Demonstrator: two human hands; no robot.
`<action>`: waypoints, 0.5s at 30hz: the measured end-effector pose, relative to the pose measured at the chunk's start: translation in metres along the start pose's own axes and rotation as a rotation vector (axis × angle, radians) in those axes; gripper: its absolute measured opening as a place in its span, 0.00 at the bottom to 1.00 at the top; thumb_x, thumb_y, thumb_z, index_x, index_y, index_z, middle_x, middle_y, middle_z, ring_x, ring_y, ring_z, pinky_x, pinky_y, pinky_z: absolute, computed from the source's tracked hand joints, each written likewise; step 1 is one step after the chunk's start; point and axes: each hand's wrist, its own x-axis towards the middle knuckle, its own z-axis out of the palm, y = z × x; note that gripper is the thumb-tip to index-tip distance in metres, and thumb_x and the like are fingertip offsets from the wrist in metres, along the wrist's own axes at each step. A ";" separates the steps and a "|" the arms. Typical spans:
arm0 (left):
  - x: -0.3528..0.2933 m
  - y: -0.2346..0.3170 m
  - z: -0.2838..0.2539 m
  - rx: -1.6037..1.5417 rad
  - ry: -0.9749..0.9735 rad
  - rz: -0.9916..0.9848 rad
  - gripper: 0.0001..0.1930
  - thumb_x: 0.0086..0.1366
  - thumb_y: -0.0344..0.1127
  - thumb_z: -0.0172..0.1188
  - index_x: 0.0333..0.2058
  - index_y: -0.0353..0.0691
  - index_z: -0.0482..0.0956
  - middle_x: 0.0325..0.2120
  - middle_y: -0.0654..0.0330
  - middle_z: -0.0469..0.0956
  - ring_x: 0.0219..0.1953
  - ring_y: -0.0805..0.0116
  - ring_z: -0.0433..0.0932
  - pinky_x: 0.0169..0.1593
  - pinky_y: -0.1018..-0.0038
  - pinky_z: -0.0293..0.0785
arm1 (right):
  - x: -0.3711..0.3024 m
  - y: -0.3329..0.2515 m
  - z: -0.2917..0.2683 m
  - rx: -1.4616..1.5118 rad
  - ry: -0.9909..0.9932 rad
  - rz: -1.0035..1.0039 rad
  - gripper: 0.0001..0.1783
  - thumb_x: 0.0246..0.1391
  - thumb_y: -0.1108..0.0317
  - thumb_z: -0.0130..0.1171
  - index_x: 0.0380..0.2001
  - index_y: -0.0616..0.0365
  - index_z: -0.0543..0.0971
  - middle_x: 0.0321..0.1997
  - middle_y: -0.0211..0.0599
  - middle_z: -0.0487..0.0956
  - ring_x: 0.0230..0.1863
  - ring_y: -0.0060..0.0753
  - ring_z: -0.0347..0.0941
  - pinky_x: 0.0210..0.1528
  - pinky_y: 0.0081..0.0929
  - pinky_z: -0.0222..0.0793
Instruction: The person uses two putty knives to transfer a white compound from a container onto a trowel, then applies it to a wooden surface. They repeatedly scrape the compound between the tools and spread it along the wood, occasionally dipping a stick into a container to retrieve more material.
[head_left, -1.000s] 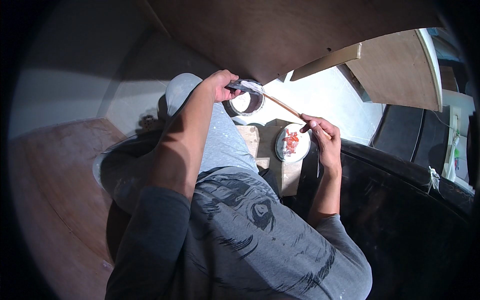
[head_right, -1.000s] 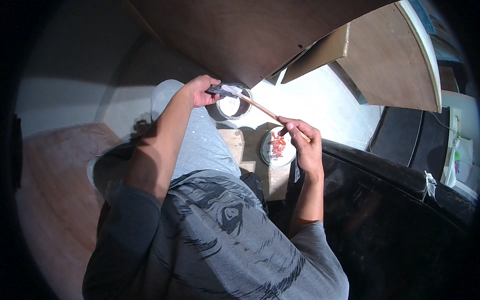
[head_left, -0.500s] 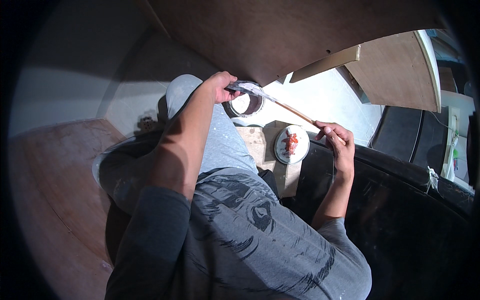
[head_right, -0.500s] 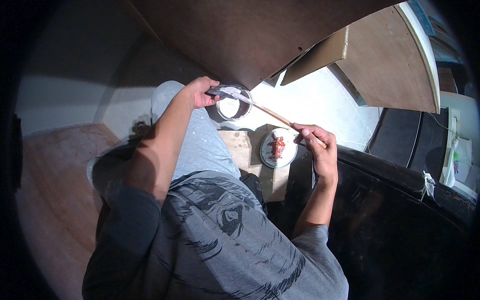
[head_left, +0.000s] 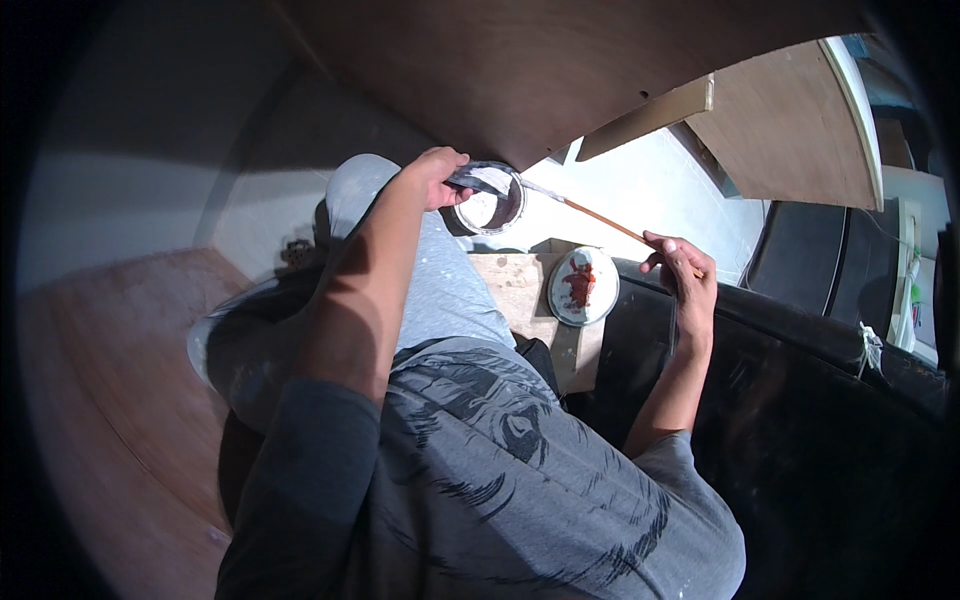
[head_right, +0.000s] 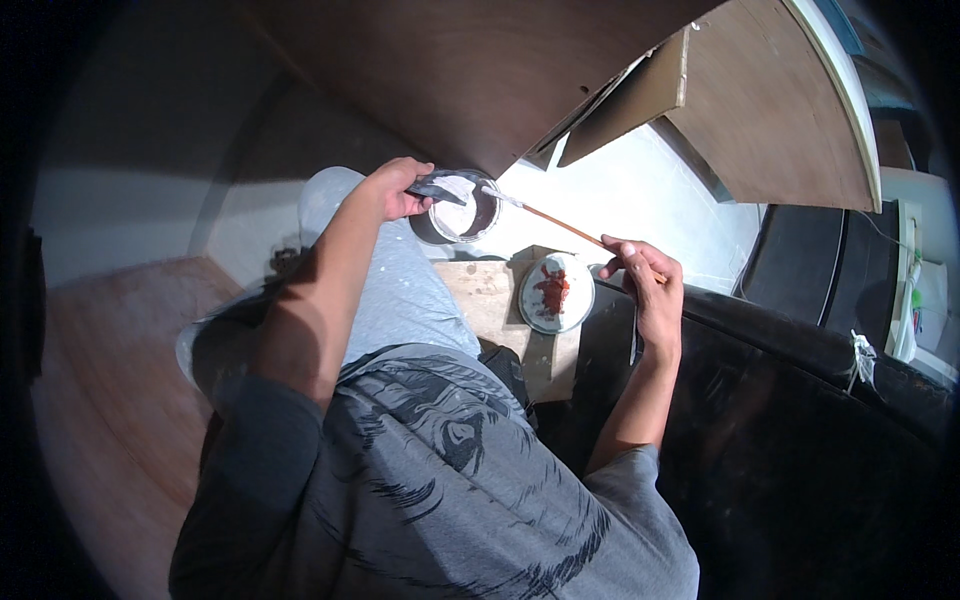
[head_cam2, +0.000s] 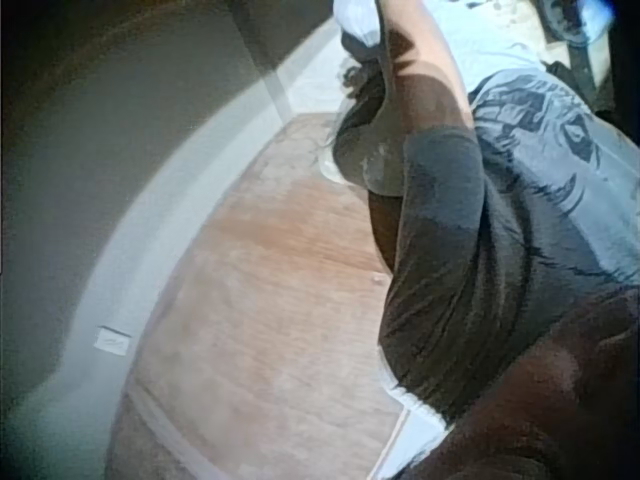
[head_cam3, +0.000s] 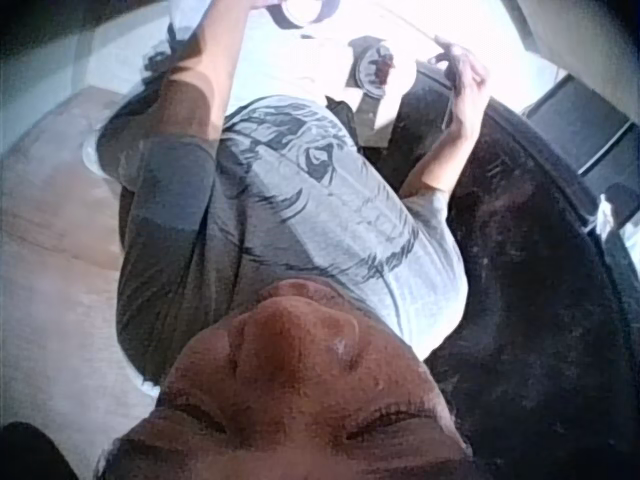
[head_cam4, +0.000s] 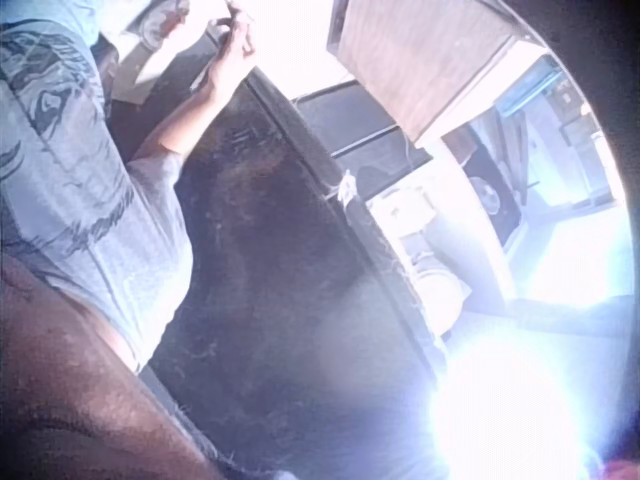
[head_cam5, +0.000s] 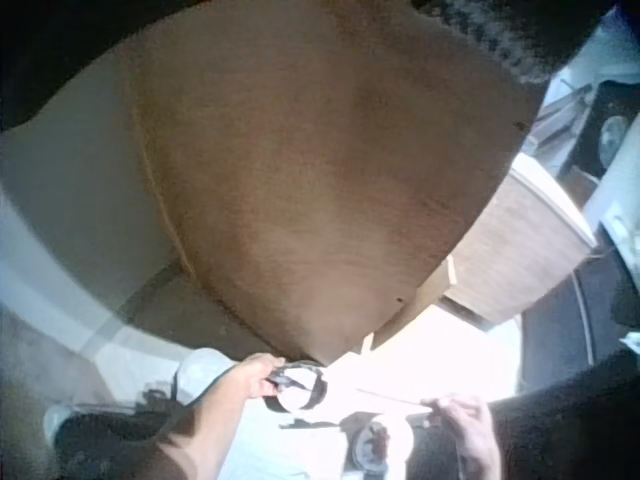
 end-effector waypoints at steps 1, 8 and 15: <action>0.000 0.000 0.000 -0.016 -0.002 -0.004 0.09 0.74 0.38 0.51 0.41 0.38 0.74 0.35 0.55 0.80 0.33 0.67 0.78 0.26 0.74 0.74 | 0.001 0.001 0.002 -0.010 0.001 0.009 0.18 0.66 0.59 0.56 0.44 0.63 0.85 0.23 0.29 0.81 0.19 0.10 0.55 0.23 0.15 0.47; -0.012 0.006 0.003 0.021 -0.035 -0.031 0.08 0.73 0.36 0.51 0.42 0.38 0.73 0.37 0.54 0.79 0.34 0.66 0.79 0.27 0.75 0.75 | 0.014 0.015 0.019 0.106 -0.061 0.003 0.17 0.66 0.61 0.57 0.43 0.65 0.85 0.33 0.34 0.84 0.30 0.17 0.74 0.29 0.15 0.59; -0.005 0.002 -0.001 -0.061 0.015 0.005 0.09 0.74 0.36 0.49 0.43 0.36 0.73 0.37 0.53 0.79 0.33 0.63 0.78 0.29 0.74 0.77 | 0.008 0.014 0.015 0.173 -0.043 0.004 0.17 0.67 0.60 0.56 0.43 0.64 0.85 0.31 0.33 0.84 0.28 0.13 0.73 0.25 0.13 0.53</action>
